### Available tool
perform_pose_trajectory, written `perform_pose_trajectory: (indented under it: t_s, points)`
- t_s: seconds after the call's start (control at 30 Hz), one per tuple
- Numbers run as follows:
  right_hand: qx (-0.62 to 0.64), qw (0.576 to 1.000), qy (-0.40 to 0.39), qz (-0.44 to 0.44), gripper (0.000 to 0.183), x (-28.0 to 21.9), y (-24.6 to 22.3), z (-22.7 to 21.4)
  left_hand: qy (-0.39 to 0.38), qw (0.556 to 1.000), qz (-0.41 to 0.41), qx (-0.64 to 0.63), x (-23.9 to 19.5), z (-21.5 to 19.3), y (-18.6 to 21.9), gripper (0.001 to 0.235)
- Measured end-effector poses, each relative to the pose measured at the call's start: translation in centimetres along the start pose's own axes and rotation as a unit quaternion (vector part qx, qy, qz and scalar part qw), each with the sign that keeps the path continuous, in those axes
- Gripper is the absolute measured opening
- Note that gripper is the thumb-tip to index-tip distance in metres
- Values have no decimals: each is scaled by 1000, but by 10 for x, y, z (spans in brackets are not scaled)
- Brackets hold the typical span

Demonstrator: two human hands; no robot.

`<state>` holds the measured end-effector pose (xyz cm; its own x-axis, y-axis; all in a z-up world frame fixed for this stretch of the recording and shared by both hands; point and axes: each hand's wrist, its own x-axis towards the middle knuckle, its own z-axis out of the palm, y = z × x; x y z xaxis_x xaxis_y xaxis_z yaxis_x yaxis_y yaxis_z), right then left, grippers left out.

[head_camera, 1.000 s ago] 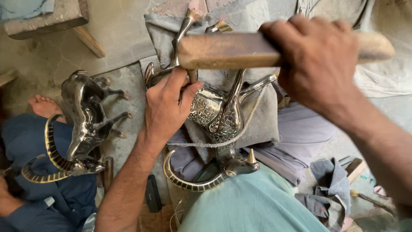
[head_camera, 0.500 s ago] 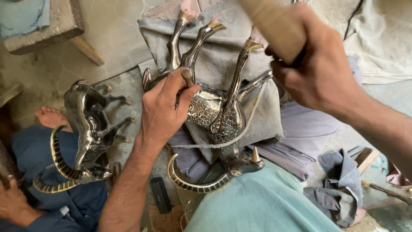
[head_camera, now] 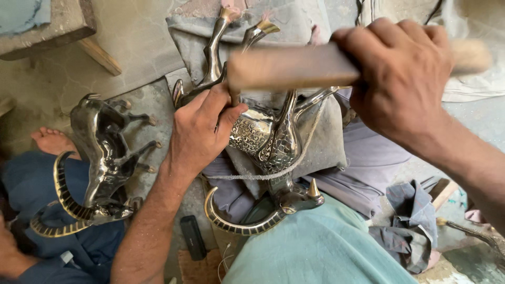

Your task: The person uses a metal chisel and a wooden mallet to engrave intricate patterns onto a silver-colored metal sculpture shaped like a ram. The person holds the sculpture steady with one hand while striking the chisel with the other.

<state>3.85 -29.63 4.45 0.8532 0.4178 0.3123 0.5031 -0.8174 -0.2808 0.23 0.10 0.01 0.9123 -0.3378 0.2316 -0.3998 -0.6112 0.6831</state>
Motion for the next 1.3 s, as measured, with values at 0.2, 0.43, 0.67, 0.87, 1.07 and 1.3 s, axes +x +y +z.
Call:
perform_pose_trajectory:
  t_s: [0.2,0.43,0.67,0.87,1.07,1.3]
  points:
    - [142,975,-60,157,48,-4,-8,-4,1,1000,29,-1,0,-2,-3,35]
    - [-62,997,-32,22,47,-7,-4,1,-18,999,33,5,2,-3,-7,33]
    - [31,998,-37,42,48,-9,-1,2,-37,998,48,-32,7,-4,-10,33]
    - [-72,996,-42,33,43,-16,-7,7,-48,997,52,2,5,-9,-8,32]
    - [41,998,1,47,42,-20,-7,7,-75,996,56,7,10,-11,-8,36]
    - [23,993,-45,111,37,-25,-11,10,-78,994,73,6,14,-14,-9,39]
